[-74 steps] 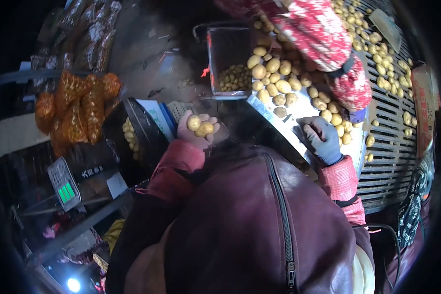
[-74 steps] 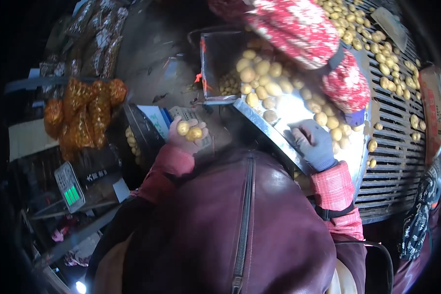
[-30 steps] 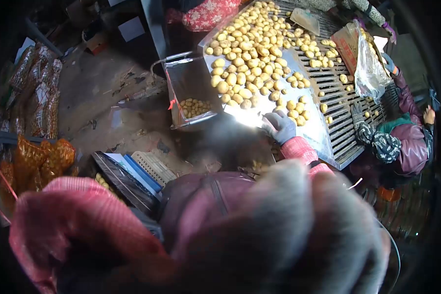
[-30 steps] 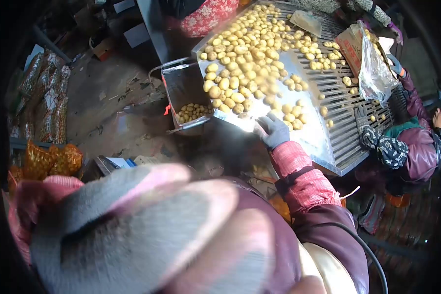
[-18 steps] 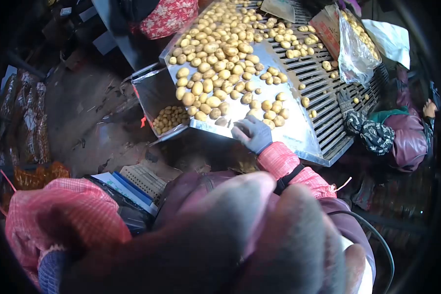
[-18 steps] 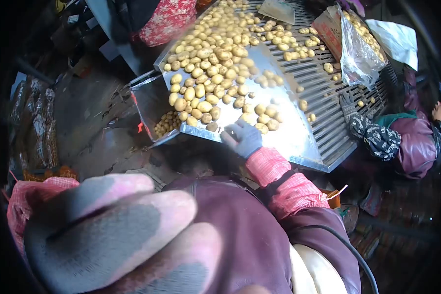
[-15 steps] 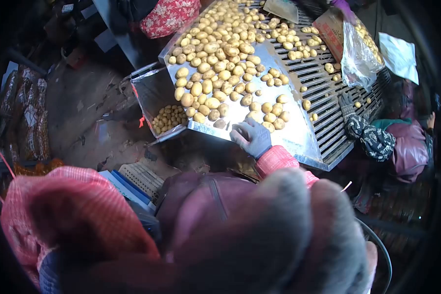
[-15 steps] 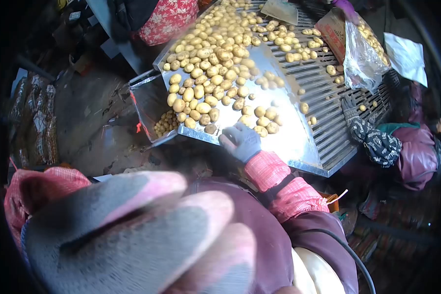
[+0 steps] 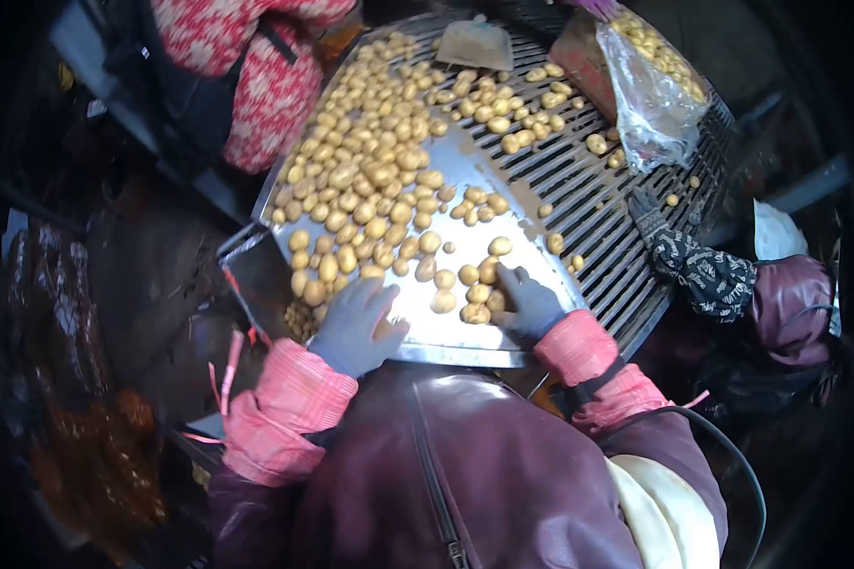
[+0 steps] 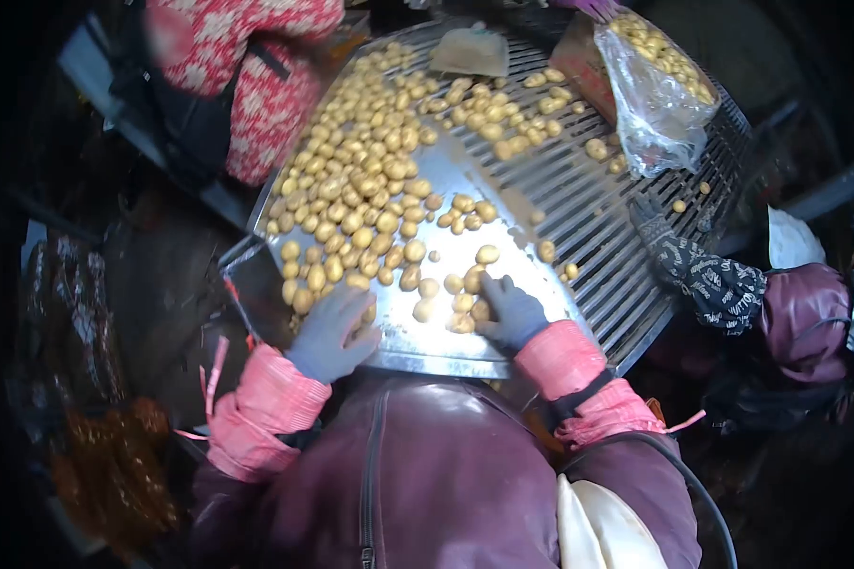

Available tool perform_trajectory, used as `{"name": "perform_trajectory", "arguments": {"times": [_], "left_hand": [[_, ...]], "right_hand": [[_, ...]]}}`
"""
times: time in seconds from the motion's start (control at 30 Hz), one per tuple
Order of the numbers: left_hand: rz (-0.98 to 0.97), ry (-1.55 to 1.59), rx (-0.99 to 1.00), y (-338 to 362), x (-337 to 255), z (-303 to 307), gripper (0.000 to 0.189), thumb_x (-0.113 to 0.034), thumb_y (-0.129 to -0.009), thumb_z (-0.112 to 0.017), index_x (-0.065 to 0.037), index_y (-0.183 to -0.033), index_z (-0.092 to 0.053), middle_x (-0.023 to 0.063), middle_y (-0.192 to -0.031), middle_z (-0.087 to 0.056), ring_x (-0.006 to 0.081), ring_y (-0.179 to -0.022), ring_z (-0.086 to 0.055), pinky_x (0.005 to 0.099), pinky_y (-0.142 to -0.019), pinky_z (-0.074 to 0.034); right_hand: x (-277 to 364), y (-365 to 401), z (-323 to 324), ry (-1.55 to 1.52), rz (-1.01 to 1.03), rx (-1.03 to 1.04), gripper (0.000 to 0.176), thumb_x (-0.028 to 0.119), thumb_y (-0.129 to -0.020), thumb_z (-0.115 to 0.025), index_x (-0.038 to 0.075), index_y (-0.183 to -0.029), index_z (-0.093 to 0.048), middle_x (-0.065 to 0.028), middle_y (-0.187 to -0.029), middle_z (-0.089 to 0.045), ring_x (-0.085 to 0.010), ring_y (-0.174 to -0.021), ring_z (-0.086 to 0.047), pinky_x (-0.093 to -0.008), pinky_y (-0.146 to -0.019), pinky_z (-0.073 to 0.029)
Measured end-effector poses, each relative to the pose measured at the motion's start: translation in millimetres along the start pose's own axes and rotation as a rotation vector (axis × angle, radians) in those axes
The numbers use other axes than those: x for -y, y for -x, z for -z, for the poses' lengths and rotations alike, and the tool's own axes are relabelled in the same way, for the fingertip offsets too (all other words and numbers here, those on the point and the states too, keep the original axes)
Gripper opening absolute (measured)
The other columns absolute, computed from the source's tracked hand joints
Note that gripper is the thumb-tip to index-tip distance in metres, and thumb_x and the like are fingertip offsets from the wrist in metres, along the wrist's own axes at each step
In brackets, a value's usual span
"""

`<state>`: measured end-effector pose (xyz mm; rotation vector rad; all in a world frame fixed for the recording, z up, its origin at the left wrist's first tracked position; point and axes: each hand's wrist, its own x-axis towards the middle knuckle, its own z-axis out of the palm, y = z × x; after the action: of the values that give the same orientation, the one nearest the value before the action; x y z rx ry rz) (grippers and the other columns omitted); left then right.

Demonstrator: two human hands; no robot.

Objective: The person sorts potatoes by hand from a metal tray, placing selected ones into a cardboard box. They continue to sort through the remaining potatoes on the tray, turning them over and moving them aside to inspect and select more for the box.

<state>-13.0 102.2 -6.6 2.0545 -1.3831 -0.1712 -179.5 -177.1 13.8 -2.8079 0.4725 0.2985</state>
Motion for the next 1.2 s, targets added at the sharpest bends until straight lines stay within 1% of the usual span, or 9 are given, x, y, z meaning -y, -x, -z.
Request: {"name": "perform_trajectory", "arguments": {"times": [0.23, 0.33, 0.43, 0.5, 0.6, 0.87, 0.97, 1.13, 1.2], "left_hand": [[0.029, -0.307, 0.022, 3.3, 20.9, -54.9, 0.061, -0.038, -0.083, -0.070, -0.004, -0.131, -0.054, 0.0288, -0.141, -0.041, 0.0503, -0.131, -0.038, 0.0616, -0.110, -0.029], [0.080, -0.297, 0.025, 1.9, 23.1, -59.4, 0.067, -0.039, -0.080, -0.072, -0.004, -0.134, -0.051, 0.0294, -0.143, -0.039, 0.0496, -0.132, -0.038, 0.0615, -0.111, -0.029], [0.112, -0.301, 0.014, 0.0, 29.0, -67.8, 0.072, -0.037, -0.077, -0.074, -0.003, -0.135, -0.050, 0.0291, -0.142, -0.039, 0.0489, -0.132, -0.038, 0.0610, -0.111, -0.029], [0.139, -0.302, 0.039, -5.3, 24.6, -66.6, 0.072, -0.036, -0.076, -0.075, -0.002, -0.134, -0.050, 0.0288, -0.141, -0.040, 0.0487, -0.131, -0.039, 0.0608, -0.110, -0.030], [0.148, -0.305, 0.051, -10.1, 23.8, -64.0, 0.070, -0.033, -0.075, -0.075, -0.001, -0.132, -0.051, 0.0284, -0.138, -0.042, 0.0483, -0.128, -0.041, 0.0599, -0.108, -0.032], [0.172, -0.297, 0.131, -30.6, 17.1, -50.7, 0.059, -0.028, -0.076, -0.073, -0.001, -0.124, -0.053, 0.0267, -0.125, -0.047, 0.0460, -0.112, -0.049, 0.0554, -0.095, -0.040], [0.181, -0.286, 0.168, -38.0, 10.5, -42.6, 0.057, -0.028, -0.076, -0.073, 0.000, -0.122, -0.054, 0.0259, -0.120, -0.048, 0.0450, -0.109, -0.050, 0.0542, -0.092, -0.041], [0.138, -0.299, 0.154, -43.9, 12.1, -42.6, 0.053, -0.028, -0.076, -0.073, 0.000, -0.117, -0.055, 0.0256, -0.116, -0.048, 0.0442, -0.105, -0.051, 0.0534, -0.086, -0.042], [0.159, -0.297, 0.176, -41.0, 13.9, -43.6, 0.056, -0.029, -0.073, -0.072, 0.000, -0.117, -0.054, 0.0257, -0.116, -0.048, 0.0450, -0.106, -0.050, 0.0546, -0.086, -0.042]], "right_hand": [[18.0, -64.1, -32.5, -0.357, 0.180, -0.050, 0.061, 0.016, -0.087, -0.058, 0.011, -0.144, -0.037, -0.0224, -0.116, -0.056, -0.0434, -0.104, -0.060, -0.0495, -0.092, -0.049], [0.8, -91.2, -12.1, -0.450, 0.304, 0.009, 0.050, 0.025, -0.087, -0.063, 0.009, -0.133, -0.053, -0.0195, -0.106, -0.061, -0.0370, -0.104, -0.060, -0.0465, -0.089, -0.049], [-53.4, -138.5, 12.3, -0.532, 0.311, -0.391, 0.041, 0.032, -0.084, -0.067, 0.008, -0.117, -0.063, -0.0160, -0.101, -0.062, -0.0365, -0.095, -0.060, -0.0456, -0.080, -0.049], [-108.3, -182.6, 37.7, -0.132, 0.284, -0.777, 0.046, 0.044, -0.080, -0.071, 0.006, -0.105, -0.064, -0.0192, -0.092, -0.058, -0.0388, -0.085, -0.057, -0.0482, -0.070, -0.046], [-185.8, -234.7, 68.3, 0.063, -0.047, -0.918, 0.060, 0.058, -0.087, -0.059, 0.013, -0.127, -0.061, -0.0224, -0.122, -0.058, -0.0407, -0.110, -0.057, -0.0489, -0.090, -0.047], [-194.6, -307.0, 94.6, 0.299, -0.323, -0.525, 0.057, 0.061, -0.089, -0.051, 0.024, -0.133, -0.058, -0.0113, -0.135, -0.056, -0.0361, -0.128, -0.048, -0.0478, -0.106, -0.038], [-174.0, -293.5, 74.5, 0.143, -0.030, -0.666, 0.045, 0.045, -0.088, -0.060, 0.020, -0.125, -0.062, -0.0108, -0.118, -0.063, -0.0337, -0.110, -0.058, -0.0483, -0.091, -0.045], [-137.2, -261.0, 93.1, -0.329, 0.319, -0.056, 0.034, 0.039, -0.090, -0.057, 0.014, -0.113, -0.066, -0.0147, -0.103, -0.068, -0.0355, -0.094, -0.066, -0.0470, -0.085, -0.051], [-163.5, -289.0, 89.2, -0.207, 0.177, -0.648, 0.037, 0.042, -0.089, -0.061, 0.016, -0.115, -0.066, -0.0136, -0.099, -0.068, -0.0343, -0.094, -0.066, -0.0472, -0.083, -0.051]]}}
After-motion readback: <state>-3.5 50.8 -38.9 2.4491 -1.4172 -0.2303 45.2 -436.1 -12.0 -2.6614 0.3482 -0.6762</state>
